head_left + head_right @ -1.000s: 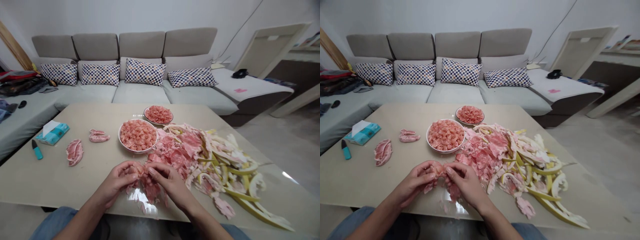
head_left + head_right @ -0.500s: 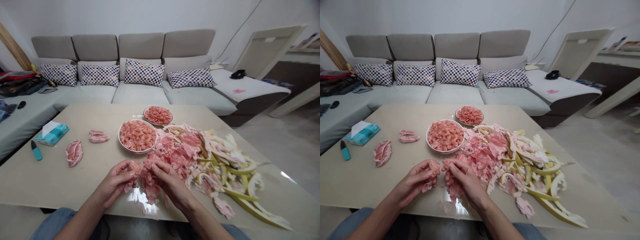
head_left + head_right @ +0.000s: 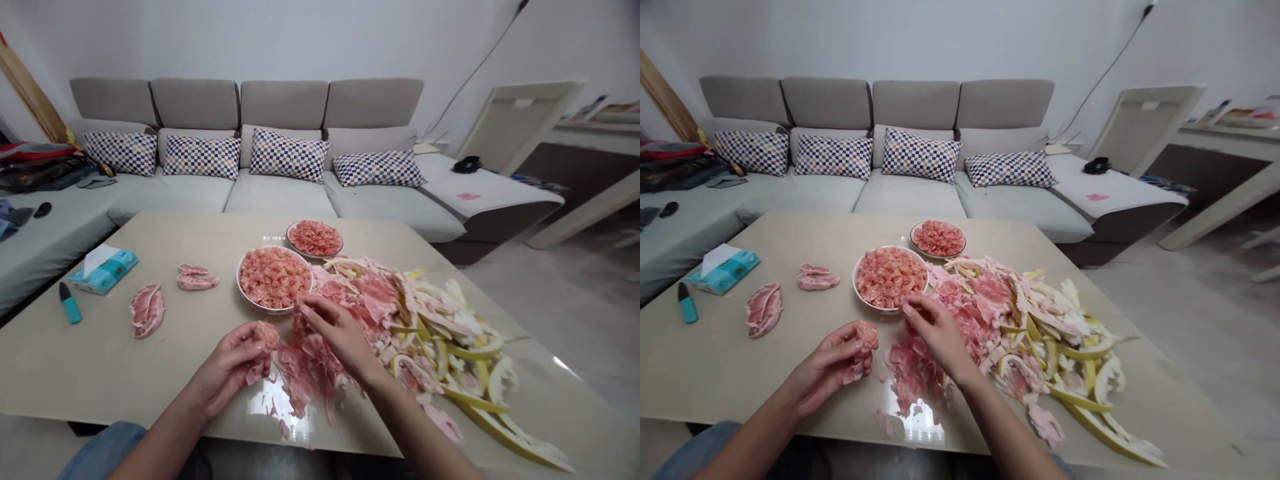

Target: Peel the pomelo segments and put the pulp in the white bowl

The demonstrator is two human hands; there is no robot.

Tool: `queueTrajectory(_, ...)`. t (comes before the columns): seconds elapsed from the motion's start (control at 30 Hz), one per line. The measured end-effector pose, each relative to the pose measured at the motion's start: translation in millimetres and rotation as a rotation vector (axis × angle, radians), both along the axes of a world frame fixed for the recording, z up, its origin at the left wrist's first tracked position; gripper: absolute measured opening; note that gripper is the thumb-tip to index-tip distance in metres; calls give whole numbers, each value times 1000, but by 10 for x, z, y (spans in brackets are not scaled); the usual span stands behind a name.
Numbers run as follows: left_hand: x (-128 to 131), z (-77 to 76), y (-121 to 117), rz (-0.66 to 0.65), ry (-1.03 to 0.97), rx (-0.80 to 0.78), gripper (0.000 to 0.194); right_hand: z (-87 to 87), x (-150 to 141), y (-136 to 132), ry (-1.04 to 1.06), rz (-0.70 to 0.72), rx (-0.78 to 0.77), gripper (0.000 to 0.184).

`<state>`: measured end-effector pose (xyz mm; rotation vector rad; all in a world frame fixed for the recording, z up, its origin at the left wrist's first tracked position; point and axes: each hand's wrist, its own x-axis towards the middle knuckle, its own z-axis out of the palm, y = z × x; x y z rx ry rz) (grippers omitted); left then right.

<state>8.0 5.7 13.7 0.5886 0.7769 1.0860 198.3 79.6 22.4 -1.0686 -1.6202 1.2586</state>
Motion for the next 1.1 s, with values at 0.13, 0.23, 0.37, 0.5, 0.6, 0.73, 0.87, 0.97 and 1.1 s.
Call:
queueTrajectory(0.13, -20, -21, 47, 34, -16, 21, 18, 163, -189, 493, -291, -59, 425, 22)
queueTrajectory(0.23, -45, -57, 86, 100, 19, 28, 22, 250, -312, 715, -331, -37, 500, 27)
queueTrajectory(0.37, -83, -72, 94, 175, 28, 17, 21, 257, -284, 506, -349, -47, 558, 35)
queueTrajectory(0.5, -54, -48, 43, 164, -61, 3, 19, 130, -166, -85, -241, 97, 296, 27)
queueTrajectory(0.6, 23, -49, -1, 117, -109, -10, 18, 31, -138, -415, -132, 140, 59, 30)
queueTrajectory(0.73, 116, -74, -37, 94, -53, -22, 18, 7, -154, -516, -89, 93, 24, 22)
queueTrajectory(0.87, 152, -85, -52, 122, 77, 40, 16, 15, -134, -469, -143, 40, 61, 10)
queueTrajectory(0.97, 160, -95, -57, 123, 142, 86, 16, -5, -115, -462, -141, 32, 92, 13)
queueTrajectory(1.1, 163, -135, -71, 123, 185, 88, 17, -35, -126, -480, -152, 5, 89, 13)
